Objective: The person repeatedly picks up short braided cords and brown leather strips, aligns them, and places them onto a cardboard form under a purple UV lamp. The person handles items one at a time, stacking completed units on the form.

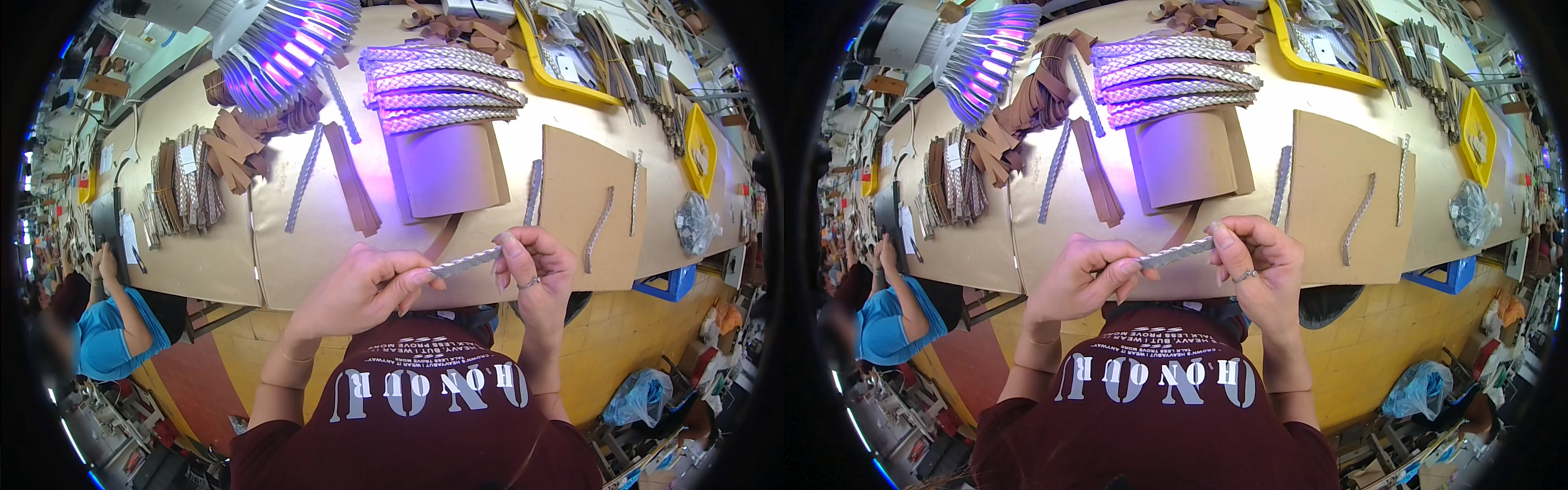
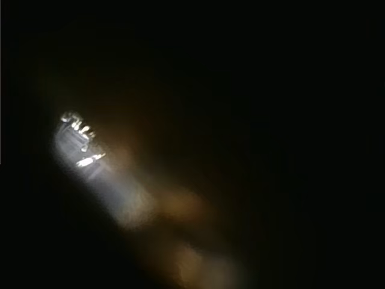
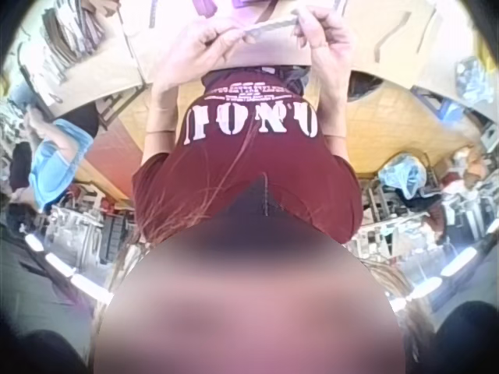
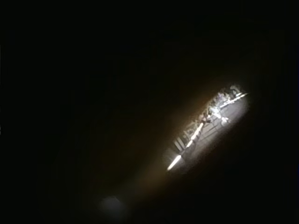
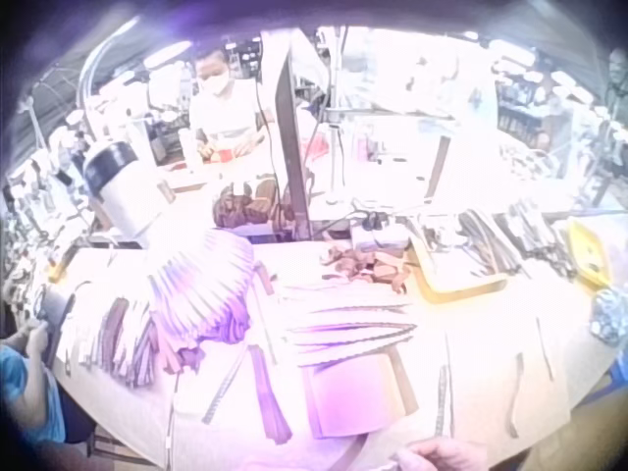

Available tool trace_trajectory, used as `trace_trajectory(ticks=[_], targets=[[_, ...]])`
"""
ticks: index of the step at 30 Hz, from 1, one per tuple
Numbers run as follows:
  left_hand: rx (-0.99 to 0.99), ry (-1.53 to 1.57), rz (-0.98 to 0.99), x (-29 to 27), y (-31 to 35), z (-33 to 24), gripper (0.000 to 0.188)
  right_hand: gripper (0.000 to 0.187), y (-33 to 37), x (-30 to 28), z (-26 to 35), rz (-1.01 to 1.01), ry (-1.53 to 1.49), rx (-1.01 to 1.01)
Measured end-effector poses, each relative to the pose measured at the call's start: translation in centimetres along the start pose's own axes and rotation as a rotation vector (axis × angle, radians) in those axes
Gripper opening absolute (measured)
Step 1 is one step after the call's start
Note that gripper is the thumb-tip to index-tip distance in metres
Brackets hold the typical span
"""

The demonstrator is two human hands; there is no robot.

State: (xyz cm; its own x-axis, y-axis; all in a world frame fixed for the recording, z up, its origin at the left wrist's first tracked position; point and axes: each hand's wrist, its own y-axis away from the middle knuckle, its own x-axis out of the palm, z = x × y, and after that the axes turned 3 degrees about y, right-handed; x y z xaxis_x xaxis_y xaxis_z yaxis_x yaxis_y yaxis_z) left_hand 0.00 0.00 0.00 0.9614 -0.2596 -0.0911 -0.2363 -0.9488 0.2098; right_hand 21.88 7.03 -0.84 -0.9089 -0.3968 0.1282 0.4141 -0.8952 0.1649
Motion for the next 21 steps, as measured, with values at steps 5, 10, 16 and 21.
trace_trajectory(ticks=[5,10,16,21], targets=[[-0.191,0.233,0.076,0.4,-0.3,1.5,0.024,0.018,0.6,-0.9,-0.8,-0.049,0.101,0.105],[0.006,-0.349,-0.175,5.5,-1.4,4.8,0.015,0.019,2.2,-2.8,-4.8,-0.165,0.224,0.242],[0.224,-0.770,-0.434,9.2,-0.3,7.9,0.029,0.028,4.7,-3.0,-8.8,-0.251,0.228,0.345],[0.181,-0.909,-0.199,12.1,1.3,9.6,0.050,0.020,5.2,-1.3,-10.0,-0.236,0.359,0.300]])
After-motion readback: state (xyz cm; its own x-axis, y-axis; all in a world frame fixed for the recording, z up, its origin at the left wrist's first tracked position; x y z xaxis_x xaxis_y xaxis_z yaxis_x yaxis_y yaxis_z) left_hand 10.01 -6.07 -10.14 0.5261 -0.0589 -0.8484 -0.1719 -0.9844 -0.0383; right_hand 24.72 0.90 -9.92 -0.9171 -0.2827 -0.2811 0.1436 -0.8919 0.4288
